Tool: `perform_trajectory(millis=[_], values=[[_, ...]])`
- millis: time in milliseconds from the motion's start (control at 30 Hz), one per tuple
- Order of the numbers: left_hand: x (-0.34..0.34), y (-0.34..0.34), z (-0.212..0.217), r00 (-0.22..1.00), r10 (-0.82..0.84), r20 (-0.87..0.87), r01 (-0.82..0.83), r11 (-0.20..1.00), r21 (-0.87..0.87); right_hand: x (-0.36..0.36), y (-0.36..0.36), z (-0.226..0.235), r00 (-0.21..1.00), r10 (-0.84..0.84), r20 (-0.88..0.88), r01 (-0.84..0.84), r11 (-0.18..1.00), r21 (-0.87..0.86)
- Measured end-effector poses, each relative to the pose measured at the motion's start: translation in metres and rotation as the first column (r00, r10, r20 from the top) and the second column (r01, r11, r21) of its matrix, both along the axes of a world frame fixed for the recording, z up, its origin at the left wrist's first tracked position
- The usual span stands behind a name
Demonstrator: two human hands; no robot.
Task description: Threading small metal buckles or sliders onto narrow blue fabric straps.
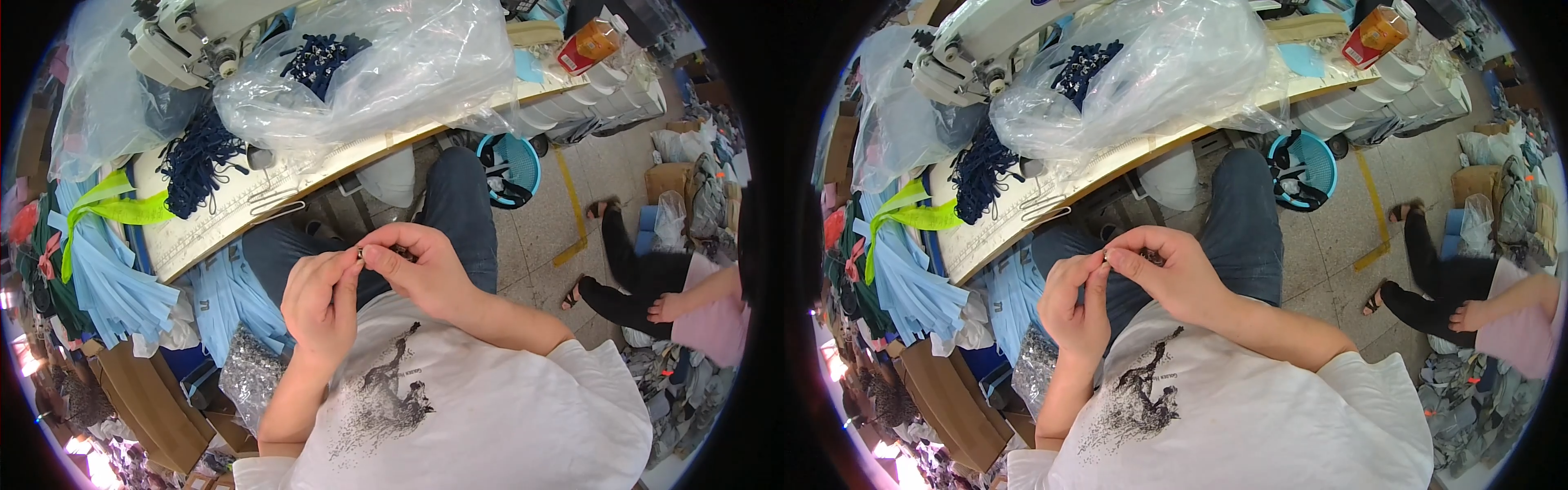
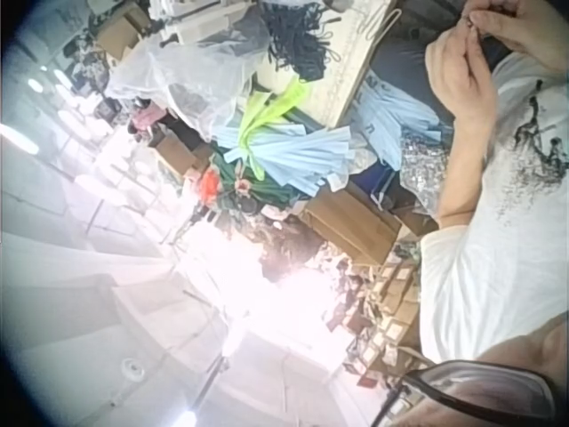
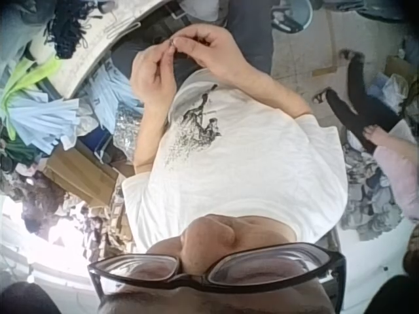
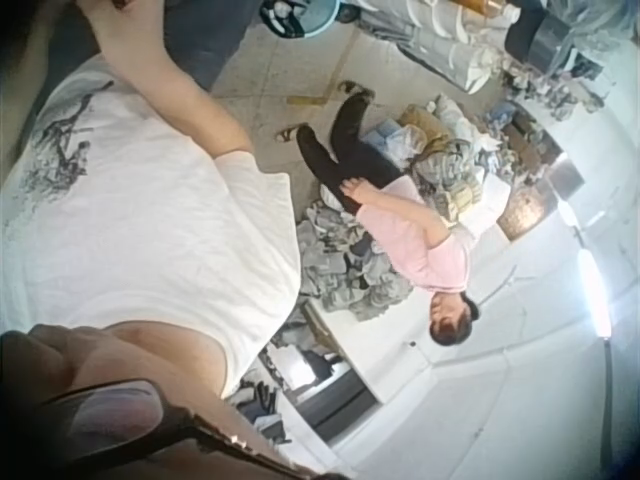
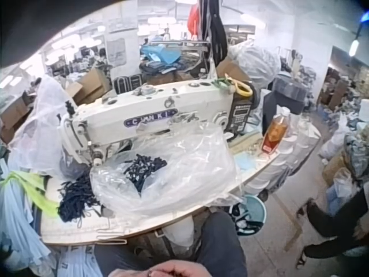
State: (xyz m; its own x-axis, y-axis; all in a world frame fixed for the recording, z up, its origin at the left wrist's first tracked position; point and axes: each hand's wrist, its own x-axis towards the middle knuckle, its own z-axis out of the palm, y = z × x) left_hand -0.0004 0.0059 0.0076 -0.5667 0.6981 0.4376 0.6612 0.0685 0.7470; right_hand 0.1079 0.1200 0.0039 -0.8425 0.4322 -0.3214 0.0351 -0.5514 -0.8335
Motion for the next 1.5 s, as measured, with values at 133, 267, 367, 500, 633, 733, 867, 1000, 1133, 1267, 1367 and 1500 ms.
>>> perform_trajectory(millis=[133,267,367,500,633,733,867,1000,1133,1267,1367,1500], values=[[-0.004,0.003,0.004,0.997,-0.08,-0.009,0.079,0.996,-0.042,0.005,0.004,-0.007,0.999,0.047,0.013,-0.043,0.969,-0.242],[-0.009,0.001,0.001,0.99,-0.128,-0.062,0.125,0.991,-0.055,0.002,-0.002,-0.011,1.0,-0.024,0.019,0.025,0.998,-0.057],[-0.007,-0.001,-0.001,0.991,-0.122,0.059,0.123,0.992,-0.025,0.0,-0.002,-0.013,0.995,-0.103,0.012,0.102,0.992,0.07],[-0.003,-0.006,-0.014,0.842,-0.263,0.47,0.177,0.959,0.22,-0.002,-0.004,-0.011,0.997,-0.083,0.011,0.082,0.997,0.013],[-0.009,-0.005,-0.003,0.725,-0.288,0.625,0.214,0.957,0.193,-0.002,-0.003,-0.01,0.994,-0.107,0.01,0.107,0.994,-0.001],[-0.012,-0.007,-0.006,0.719,-0.381,0.581,0.284,0.924,0.256,-0.001,-0.001,-0.009,0.996,-0.091,0.001,0.091,0.996,-0.012],[-0.01,-0.006,-0.004,0.769,-0.158,0.62,0.158,0.986,0.055,0.001,-0.001,-0.011,0.995,-0.089,-0.046,0.089,0.996,0.001],[-0.01,-0.003,-0.004,0.807,-0.119,0.579,0.149,0.989,-0.004,0.002,-0.004,-0.014,0.993,-0.098,-0.065,0.102,0.992,0.07],[-0.011,-0.005,-0.005,0.778,-0.127,0.615,0.146,0.989,0.02,0.002,-0.002,-0.013,0.996,-0.08,-0.045,0.085,0.988,0.128],[-0.016,-0.006,-0.004,0.793,-0.193,0.578,0.212,0.977,0.034,0.001,-0.002,-0.013,0.996,-0.071,-0.057,0.079,0.984,0.162],[-0.015,-0.007,-0.004,0.733,-0.189,0.653,0.208,0.977,0.048,0.001,-0.001,-0.011,0.995,-0.065,-0.071,0.077,0.98,0.184],[-0.014,-0.011,-0.007,0.695,-0.193,0.692,0.224,0.973,0.047,0.002,0.001,-0.01,0.996,-0.056,-0.074,0.069,0.98,0.187]])
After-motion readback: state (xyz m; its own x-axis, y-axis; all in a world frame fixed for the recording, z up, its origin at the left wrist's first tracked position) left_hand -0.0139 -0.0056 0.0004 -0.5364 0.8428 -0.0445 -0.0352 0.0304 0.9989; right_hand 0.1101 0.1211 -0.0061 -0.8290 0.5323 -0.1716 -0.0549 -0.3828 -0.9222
